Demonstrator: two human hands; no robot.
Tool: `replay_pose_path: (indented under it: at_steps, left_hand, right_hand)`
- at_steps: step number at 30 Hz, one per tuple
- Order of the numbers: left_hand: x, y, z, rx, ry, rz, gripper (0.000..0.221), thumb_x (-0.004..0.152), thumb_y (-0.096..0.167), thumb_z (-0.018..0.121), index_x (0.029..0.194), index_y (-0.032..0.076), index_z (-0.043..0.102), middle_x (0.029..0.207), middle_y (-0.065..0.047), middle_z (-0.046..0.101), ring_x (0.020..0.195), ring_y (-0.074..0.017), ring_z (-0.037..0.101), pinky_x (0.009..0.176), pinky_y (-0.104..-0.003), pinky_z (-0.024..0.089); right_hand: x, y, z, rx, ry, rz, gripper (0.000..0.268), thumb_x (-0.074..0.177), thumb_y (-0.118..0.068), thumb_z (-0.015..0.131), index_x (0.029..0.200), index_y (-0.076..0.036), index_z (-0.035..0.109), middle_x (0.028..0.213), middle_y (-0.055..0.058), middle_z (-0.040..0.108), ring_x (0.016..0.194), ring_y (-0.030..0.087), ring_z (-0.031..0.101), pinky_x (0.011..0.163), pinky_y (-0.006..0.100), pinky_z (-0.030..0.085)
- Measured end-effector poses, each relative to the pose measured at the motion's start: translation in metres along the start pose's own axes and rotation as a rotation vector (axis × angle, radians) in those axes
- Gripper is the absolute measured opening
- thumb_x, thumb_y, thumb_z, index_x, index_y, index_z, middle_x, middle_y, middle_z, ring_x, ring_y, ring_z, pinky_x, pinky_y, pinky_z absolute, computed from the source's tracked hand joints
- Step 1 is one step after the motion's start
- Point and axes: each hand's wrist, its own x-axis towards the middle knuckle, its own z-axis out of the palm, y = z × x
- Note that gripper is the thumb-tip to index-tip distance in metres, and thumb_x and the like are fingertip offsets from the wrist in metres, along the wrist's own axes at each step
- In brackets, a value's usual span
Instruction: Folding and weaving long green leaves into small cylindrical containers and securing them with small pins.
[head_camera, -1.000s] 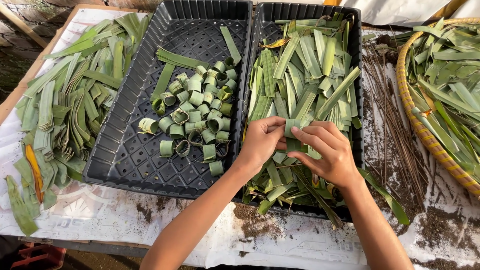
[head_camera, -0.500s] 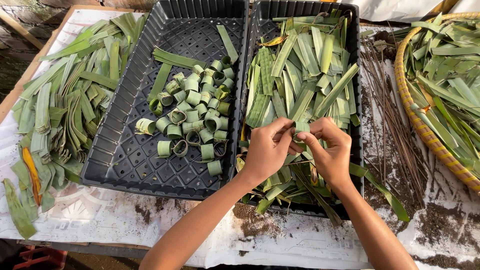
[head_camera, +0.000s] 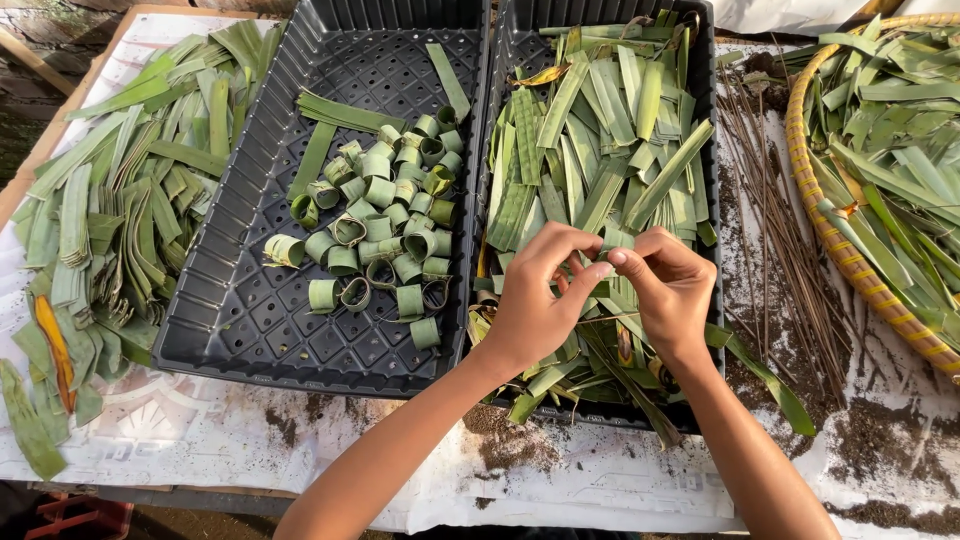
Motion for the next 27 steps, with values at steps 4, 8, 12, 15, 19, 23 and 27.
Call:
replay_pose_path:
  at_steps: [4,8,12,15,19,23,27]
  left_hand:
    - [0.001,-0.017,-0.002,-0.044,0.013,-0.050,0.010,0.098,0.013,0.070,0.107,0.009,0.071,0.096,0.000,0.068,0.079,-0.0123,0.066,0.060,-0.025,0.051]
    - [0.002,-0.015,-0.006,-0.009,0.029,-0.071,0.004,0.096,0.013,0.071,0.099,0.012,0.072,0.088,0.003,0.070,0.074,-0.0084,0.065,0.055,-0.023,0.044]
    - [0.007,-0.013,-0.016,-0.024,0.150,-0.182,0.007,0.096,0.014,0.069,0.101,0.010,0.073,0.090,-0.001,0.072,0.077,-0.0100,0.068,0.060,-0.024,0.046]
    - [0.007,-0.016,-0.024,-0.258,0.196,-0.264,0.011,0.097,0.019,0.068,0.105,0.012,0.070,0.094,-0.002,0.074,0.086,-0.0115,0.073,0.067,-0.024,0.047]
    - [0.007,-0.004,-0.033,-0.342,0.232,-0.278,0.015,0.098,0.022,0.069,0.107,0.011,0.068,0.095,-0.003,0.074,0.091,-0.0128,0.073,0.074,-0.024,0.046]
    - [0.005,-0.010,-0.033,-0.335,0.279,-0.279,0.016,0.099,0.021,0.070,0.108,0.008,0.068,0.098,-0.006,0.073,0.095,-0.0138,0.070,0.080,-0.026,0.048]
    - [0.005,0.000,-0.032,-0.239,0.285,-0.276,0.014,0.098,0.021,0.070,0.106,0.009,0.069,0.093,-0.003,0.073,0.092,-0.0091,0.066,0.081,-0.028,0.050]
  right_hand:
    - [0.001,-0.003,0.000,0.008,-0.032,0.005,0.026,0.094,-0.006,0.081,0.072,-0.002,0.066,0.067,0.009,0.058,0.068,0.011,0.050,0.065,0.027,0.043]
    - [0.005,-0.016,0.005,0.074,-0.123,0.058,0.024,0.096,-0.007,0.077,0.075,-0.001,0.067,0.068,0.010,0.060,0.071,0.012,0.052,0.069,0.027,0.045]
    - [0.020,-0.055,0.003,-0.167,-0.395,0.062,0.011,0.090,-0.012,0.079,0.095,-0.003,0.074,0.081,0.013,0.072,0.076,0.028,0.066,0.070,0.040,0.053]
    - [0.024,-0.086,0.003,-0.485,-0.714,-0.095,0.015,0.084,-0.003,0.078,0.096,-0.002,0.069,0.085,0.016,0.070,0.083,0.038,0.068,0.074,0.049,0.055]
    - [0.011,-0.078,0.006,-0.711,-0.924,-0.093,0.020,0.084,-0.010,0.076,0.102,-0.003,0.070,0.098,0.012,0.072,0.091,0.037,0.067,0.078,0.053,0.055]
    - [0.005,-0.054,0.006,-0.920,-1.005,-0.129,0.011,0.090,-0.020,0.071,0.098,-0.013,0.070,0.099,0.000,0.067,0.095,0.027,0.064,0.079,0.045,0.054]
    - [0.006,-0.048,0.008,-0.881,-0.958,-0.197,0.019,0.104,-0.024,0.057,0.089,-0.016,0.066,0.088,-0.002,0.066,0.089,0.024,0.065,0.074,0.039,0.055]
